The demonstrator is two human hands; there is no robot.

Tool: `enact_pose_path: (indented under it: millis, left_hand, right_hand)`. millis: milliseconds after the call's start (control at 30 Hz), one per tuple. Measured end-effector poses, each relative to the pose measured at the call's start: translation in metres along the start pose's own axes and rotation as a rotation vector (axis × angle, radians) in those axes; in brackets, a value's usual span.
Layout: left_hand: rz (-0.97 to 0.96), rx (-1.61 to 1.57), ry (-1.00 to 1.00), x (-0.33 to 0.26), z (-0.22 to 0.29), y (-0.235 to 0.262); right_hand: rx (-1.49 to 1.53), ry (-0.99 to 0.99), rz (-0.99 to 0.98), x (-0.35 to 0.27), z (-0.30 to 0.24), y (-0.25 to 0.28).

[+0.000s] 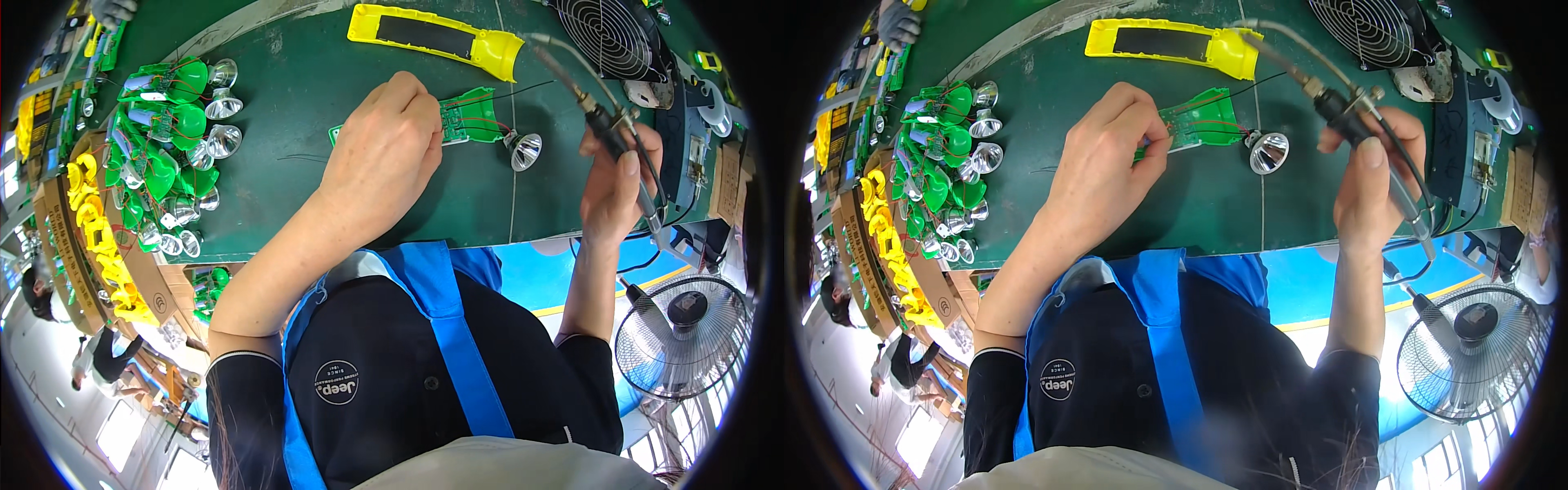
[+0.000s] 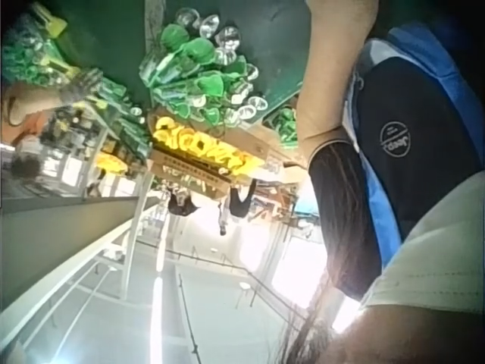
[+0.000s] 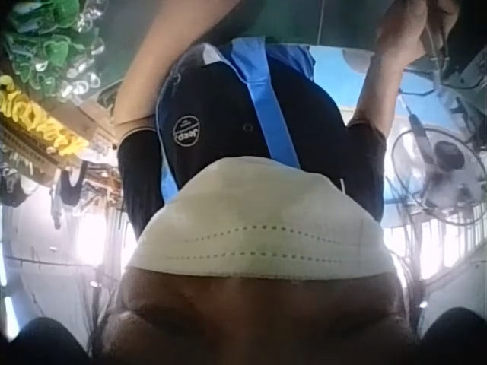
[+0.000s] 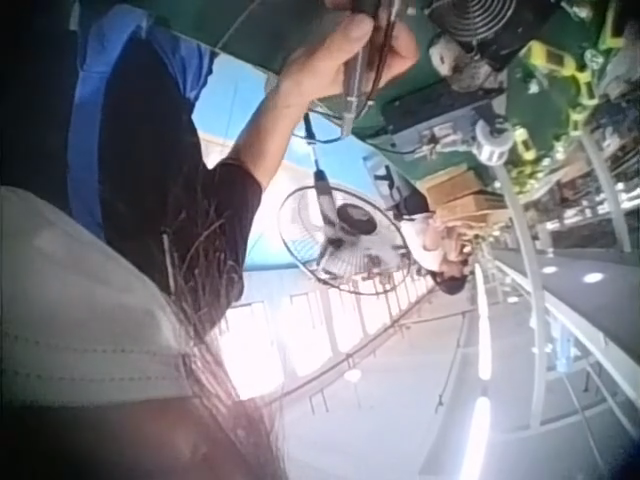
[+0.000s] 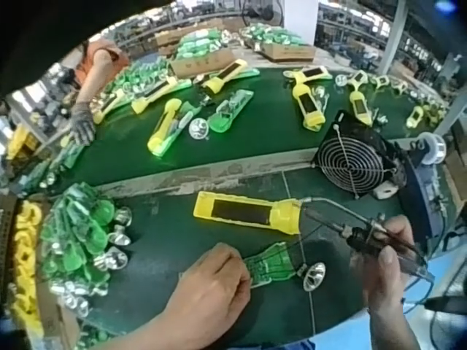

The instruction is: Assemble solar-powered flashlights by soldering components and fitting them into the casing.

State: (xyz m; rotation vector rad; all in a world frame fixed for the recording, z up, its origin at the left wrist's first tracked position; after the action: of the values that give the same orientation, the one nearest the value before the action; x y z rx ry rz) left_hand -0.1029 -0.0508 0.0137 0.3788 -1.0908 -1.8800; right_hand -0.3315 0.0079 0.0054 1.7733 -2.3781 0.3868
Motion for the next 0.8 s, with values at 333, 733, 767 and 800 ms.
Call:
enact_pose_path:
  millis: [333, 733, 767, 800]
  left_hand:
    - [0.042, -0.125, -0.185, 0.017, 0.001, 0.009]
    - [-0.038, -0.504, 0.096, 0.002, -0.019, 0.024]
    - [-0.053, -0.540, 0.191, 0.004, -0.023, 0.024]
    - [-0.069, -0.576, 0.287, 0.005, -0.027, 0.023]
  right_hand:
    - [-0.141, 0.038, -0.100, 0.032, 0.016, -0.037]
    - [-0.290, 0.154, -0.272, 0.011, 0.038, -0.023]
    - [-0.193, 0.090, -0.256, 0.004, 0.035, -0.018]
    - [-0.197, 0.084, -0.258, -0.001, 0.030, -0.017]
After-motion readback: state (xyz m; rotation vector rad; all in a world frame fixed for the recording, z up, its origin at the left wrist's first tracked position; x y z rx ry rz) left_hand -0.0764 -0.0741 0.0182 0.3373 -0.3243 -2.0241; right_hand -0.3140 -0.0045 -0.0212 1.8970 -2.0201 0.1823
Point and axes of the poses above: each hand's wrist, its own x-axis towards the middle knuckle, its own y-axis out of the back of the hand, z = x × y, the point moved 2 cm from there along x, towards the middle knuckle, and after that the axes turned 4 degrees about x, right-handed, at the moved point
